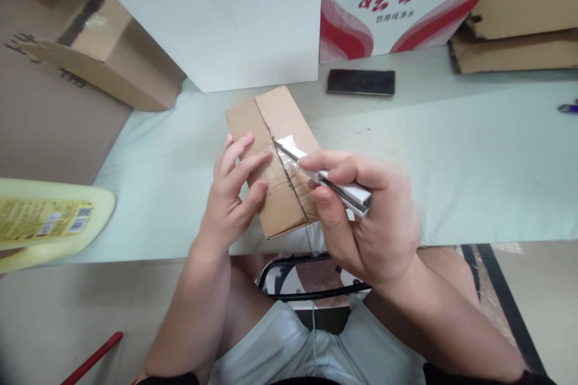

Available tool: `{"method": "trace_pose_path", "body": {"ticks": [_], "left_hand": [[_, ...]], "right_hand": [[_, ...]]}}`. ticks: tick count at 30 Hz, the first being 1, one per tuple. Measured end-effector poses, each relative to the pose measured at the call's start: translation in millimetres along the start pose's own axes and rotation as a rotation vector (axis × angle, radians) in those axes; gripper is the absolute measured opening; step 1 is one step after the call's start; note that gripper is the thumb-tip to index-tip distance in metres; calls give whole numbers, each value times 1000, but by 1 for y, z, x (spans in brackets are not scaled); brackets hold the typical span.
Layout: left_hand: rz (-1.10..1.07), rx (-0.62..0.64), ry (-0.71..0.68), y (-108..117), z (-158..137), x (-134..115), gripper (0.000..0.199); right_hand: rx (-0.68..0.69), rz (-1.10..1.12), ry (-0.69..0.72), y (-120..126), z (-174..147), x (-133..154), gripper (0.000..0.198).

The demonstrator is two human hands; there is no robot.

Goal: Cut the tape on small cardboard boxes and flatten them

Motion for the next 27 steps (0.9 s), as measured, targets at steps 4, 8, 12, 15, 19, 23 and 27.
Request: {"method": "trace_pose_path", "body": {"ticks": [4,8,12,15,19,23,27], "left_hand": [[0,17,10,0,0,2,42],[-5,29,2,0,0,2,41],[8,22,2,1,0,2,41],[12,38,-4,1,1,0,42],[13,51,-6,1,3,-1,42],[8,47,-15,1,3,-2,42],[11,44,-16,1,3,-1,41]], "right_hand": [[-46,5,39,-2,-2,-2,11],[-4,-34,-33,-10,-6,-10,11],[27,-33,-78,-7,-6,-8,14],[6,-35,-95,0,-5,-2,15],[9,-104,-97,7,-4,8,9],[-47,-164,-99,16,-5,13,10],[17,-145,-158,12,-8,5,14]]}}
Point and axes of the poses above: each hand's wrist, its own z-axis towards the middle knuckle, its own y-axis out of the back of the hand, x = y × z, the point moved 5 cm from there along z, towards the middle knuckle, and after that the axes turned 9 degrees about -y, right-handed, at the moved point
